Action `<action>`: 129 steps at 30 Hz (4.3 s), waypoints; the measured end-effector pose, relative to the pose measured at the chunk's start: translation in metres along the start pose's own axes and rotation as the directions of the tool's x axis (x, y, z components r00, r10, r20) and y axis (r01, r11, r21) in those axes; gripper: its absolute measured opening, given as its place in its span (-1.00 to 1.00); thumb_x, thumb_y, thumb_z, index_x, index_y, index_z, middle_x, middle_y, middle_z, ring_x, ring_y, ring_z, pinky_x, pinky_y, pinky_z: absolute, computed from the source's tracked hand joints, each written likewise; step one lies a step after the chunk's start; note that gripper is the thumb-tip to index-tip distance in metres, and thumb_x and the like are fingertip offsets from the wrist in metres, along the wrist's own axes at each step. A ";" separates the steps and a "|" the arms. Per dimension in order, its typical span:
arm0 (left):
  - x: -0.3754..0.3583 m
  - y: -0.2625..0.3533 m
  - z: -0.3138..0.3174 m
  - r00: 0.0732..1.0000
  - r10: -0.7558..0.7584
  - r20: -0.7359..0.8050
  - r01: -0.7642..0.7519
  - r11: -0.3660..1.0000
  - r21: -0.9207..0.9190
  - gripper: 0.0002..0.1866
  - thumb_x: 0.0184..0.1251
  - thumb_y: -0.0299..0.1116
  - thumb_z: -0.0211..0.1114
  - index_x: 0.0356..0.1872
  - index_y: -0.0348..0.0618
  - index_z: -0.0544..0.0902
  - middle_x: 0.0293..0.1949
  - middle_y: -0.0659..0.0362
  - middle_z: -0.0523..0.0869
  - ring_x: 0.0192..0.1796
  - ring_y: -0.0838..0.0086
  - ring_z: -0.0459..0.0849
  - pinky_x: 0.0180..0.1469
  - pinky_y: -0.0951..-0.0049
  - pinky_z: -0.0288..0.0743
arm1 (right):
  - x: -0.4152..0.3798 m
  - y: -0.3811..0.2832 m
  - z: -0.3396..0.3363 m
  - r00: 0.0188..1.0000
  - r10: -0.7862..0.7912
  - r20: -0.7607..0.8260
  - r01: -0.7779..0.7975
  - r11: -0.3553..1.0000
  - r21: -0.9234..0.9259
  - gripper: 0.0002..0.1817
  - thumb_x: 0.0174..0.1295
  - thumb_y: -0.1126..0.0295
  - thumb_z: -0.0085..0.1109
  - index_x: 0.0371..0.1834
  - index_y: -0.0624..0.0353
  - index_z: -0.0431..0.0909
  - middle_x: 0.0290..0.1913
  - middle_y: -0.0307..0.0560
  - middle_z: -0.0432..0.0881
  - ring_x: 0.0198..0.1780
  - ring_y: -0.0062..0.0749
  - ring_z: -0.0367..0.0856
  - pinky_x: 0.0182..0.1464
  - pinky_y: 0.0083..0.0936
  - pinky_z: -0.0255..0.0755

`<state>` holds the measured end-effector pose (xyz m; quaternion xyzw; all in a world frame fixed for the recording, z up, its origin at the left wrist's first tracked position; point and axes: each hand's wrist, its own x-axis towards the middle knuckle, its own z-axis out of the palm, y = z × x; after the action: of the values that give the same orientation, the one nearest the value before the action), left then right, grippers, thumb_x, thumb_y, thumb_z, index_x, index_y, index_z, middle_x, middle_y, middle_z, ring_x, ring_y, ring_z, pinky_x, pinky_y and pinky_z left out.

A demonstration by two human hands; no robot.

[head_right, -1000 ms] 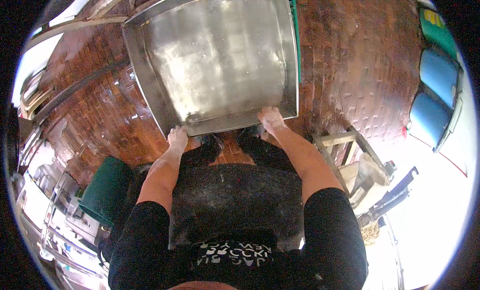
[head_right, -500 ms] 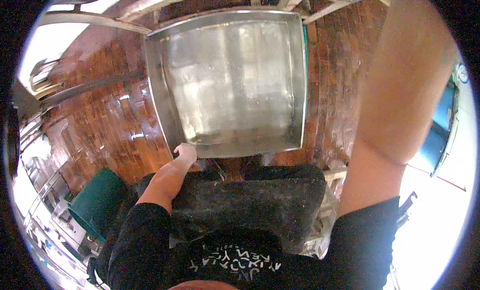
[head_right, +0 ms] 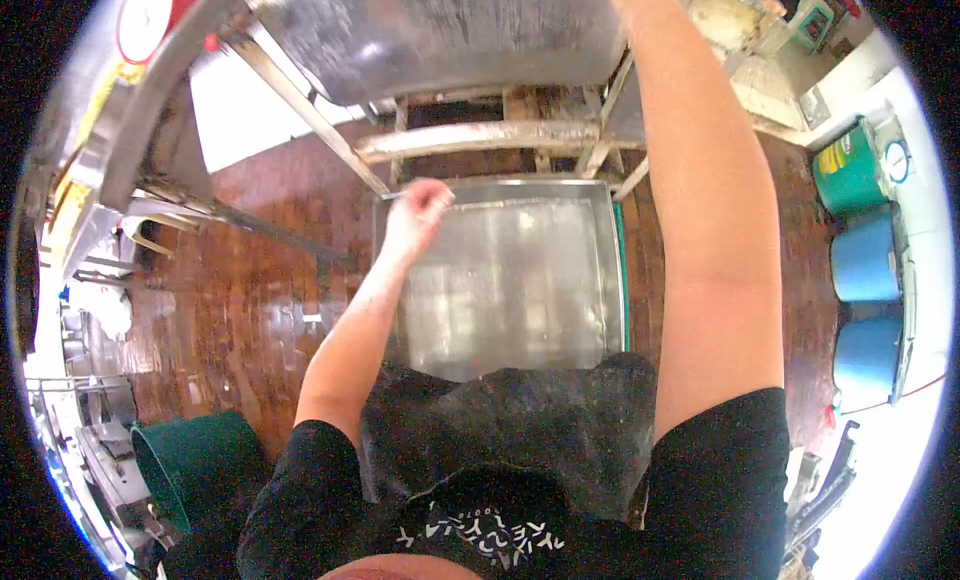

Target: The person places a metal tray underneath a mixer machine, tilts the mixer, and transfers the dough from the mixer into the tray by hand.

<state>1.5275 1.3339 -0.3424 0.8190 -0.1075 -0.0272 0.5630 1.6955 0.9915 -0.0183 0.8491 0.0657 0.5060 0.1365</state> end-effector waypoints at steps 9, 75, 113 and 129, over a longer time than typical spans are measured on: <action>0.134 0.210 -0.229 0.431 0.729 -0.532 -0.241 0.661 0.711 -0.57 0.36 -0.20 0.51 0.11 -0.26 0.71 -0.10 0.03 0.72 -0.14 0.28 0.67 0.09 0.24 0.56 | 0.017 -0.014 -0.055 0.918 0.068 0.390 -0.102 0.992 0.068 -0.53 0.61 0.11 -0.25 0.18 0.14 0.61 0.30 0.19 0.58 0.40 0.13 0.46 0.45 0.10 0.25; 0.170 0.278 -0.204 0.399 0.738 -0.544 -0.526 0.670 0.524 -0.58 0.52 -0.11 0.28 0.12 -0.26 0.71 0.01 -0.14 0.79 0.13 0.07 0.75 0.27 0.21 0.52 | 0.019 -0.022 -0.071 0.897 0.125 0.423 -0.203 0.968 0.145 -0.50 0.57 0.09 -0.15 0.31 0.21 0.56 0.36 0.21 0.55 0.48 0.12 0.39 0.55 0.01 0.14; 0.069 0.178 -0.113 0.423 0.849 -0.317 -0.407 0.491 0.770 -0.78 0.25 -0.25 0.54 -0.27 -0.06 0.67 -0.29 0.16 0.68 -0.07 0.21 0.63 0.19 0.13 0.38 | -0.177 -0.099 -0.088 0.953 0.294 -0.065 -0.263 0.917 0.301 -0.68 0.35 0.30 0.24 0.15 0.04 0.62 0.06 -0.07 0.62 0.26 -0.08 0.49 0.54 0.08 0.10; 0.017 0.050 -0.069 0.669 0.686 -0.285 -0.355 0.633 0.688 -0.67 0.23 -0.33 0.52 0.01 -0.12 0.74 0.05 0.13 0.75 0.21 0.18 0.61 0.42 -0.04 0.27 | -0.125 -0.115 -0.116 0.946 0.293 -0.142 -0.217 0.893 0.394 -0.66 0.38 0.37 0.20 0.15 0.26 0.48 0.06 0.20 0.54 0.14 0.13 0.51 0.26 0.06 0.43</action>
<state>1.5479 1.3765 -0.2697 0.8516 -0.1951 0.4022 0.2737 1.5370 1.0893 -0.1061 0.8061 0.0613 0.5796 -0.1023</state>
